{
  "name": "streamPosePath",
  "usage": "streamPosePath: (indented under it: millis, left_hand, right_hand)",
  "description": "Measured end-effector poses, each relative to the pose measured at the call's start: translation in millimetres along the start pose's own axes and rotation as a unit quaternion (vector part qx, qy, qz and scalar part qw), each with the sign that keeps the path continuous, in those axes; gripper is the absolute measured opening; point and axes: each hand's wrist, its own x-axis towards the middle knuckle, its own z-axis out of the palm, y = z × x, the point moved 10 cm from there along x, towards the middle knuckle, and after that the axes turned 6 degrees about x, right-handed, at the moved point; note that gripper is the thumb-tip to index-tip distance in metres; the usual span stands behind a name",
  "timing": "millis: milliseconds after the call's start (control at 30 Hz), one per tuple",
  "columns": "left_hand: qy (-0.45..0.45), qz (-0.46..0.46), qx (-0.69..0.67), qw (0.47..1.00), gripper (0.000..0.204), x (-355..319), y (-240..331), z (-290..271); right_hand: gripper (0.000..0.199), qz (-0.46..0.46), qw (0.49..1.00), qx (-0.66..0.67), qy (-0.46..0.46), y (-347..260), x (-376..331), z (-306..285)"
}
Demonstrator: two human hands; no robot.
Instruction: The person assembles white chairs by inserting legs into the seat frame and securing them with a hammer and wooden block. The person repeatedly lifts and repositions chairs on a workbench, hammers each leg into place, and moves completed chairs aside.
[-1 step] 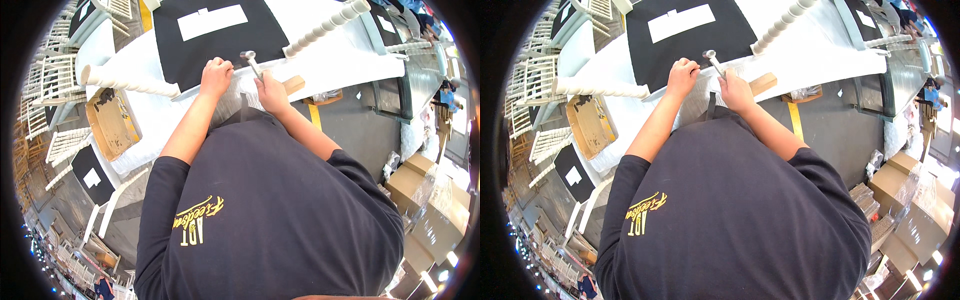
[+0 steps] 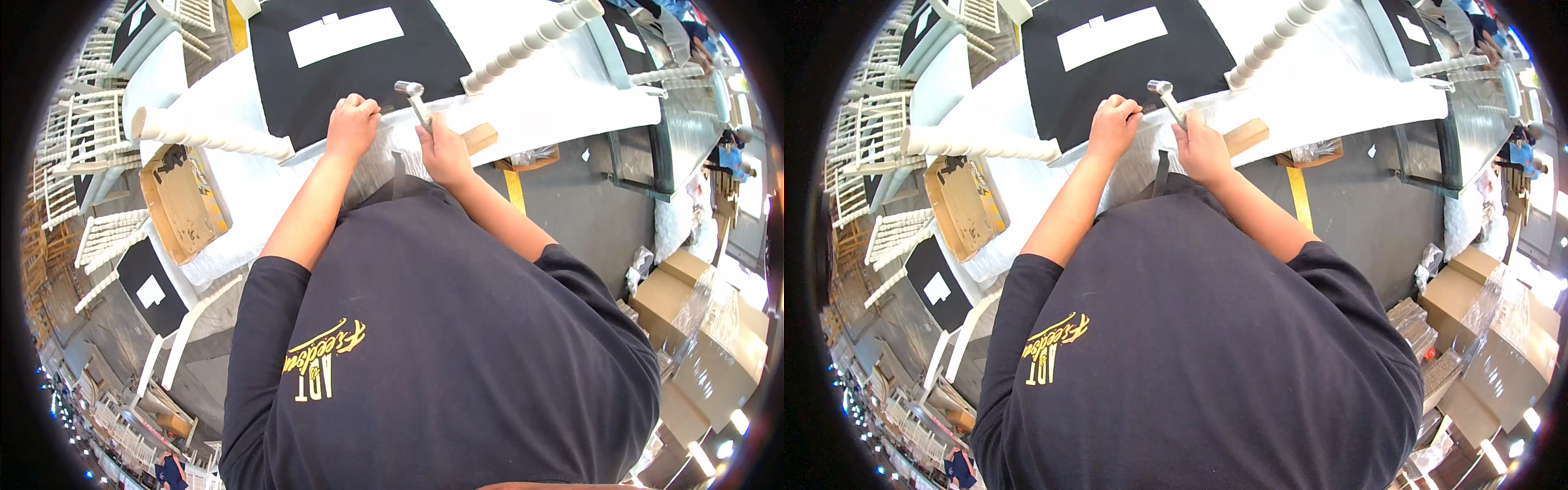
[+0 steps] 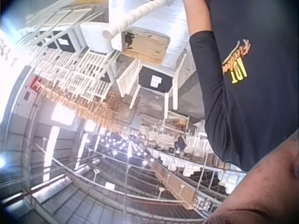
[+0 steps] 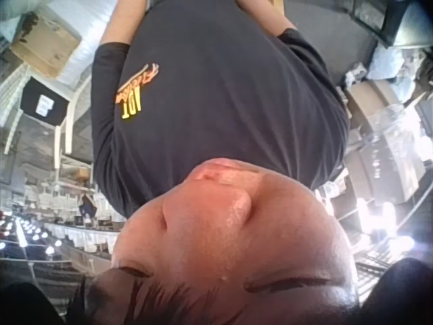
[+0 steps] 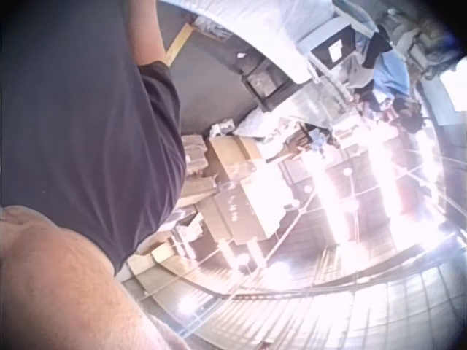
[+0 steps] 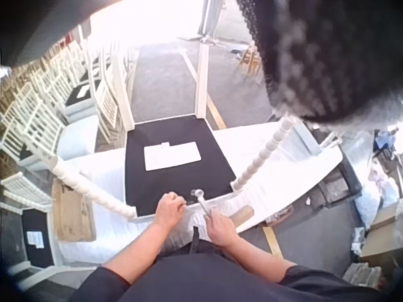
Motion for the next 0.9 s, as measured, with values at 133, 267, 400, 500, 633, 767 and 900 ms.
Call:
streamPosePath:
  millis: [133,267,400,500,633,767,900]
  left_hand:
    - [0.007,0.019,-0.01,1.0,0.008,8.1,5.3,-1.2]
    - [0.016,0.015,-0.005,1.0,0.007,8.8,-0.8,-3.8]
    - [0.011,0.025,-0.012,1.0,0.007,9.9,7.3,-3.2]
    - [0.032,0.066,-0.015,0.997,0.009,11.1,15.8,-6.4]
    - [0.039,0.055,-0.003,0.998,0.008,0.8,6.9,-10.4]
    - [0.008,0.073,-0.003,0.997,0.009,9.0,17.4,-9.6]
    - [-0.012,0.075,0.0,0.997,0.011,13.5,28.2,-6.7]
  right_hand:
    - [0.023,0.016,0.996,-0.074,-0.044,10.9,7.1,8.5]
    - [0.023,-0.003,1.0,-0.027,-0.011,7.9,11.0,3.2]
    - [0.025,0.035,0.999,-0.016,-0.013,9.7,4.3,-2.2]
    - [0.025,0.086,0.985,-0.117,-0.088,30.6,4.3,13.5]
    - [0.025,0.046,0.996,-0.049,-0.057,12.7,-2.8,13.5]
    - [0.026,0.046,0.999,0.005,-0.025,4.0,-0.5,0.6]
    - [0.027,0.088,0.995,-0.013,-0.05,22.0,-6.6,1.5]
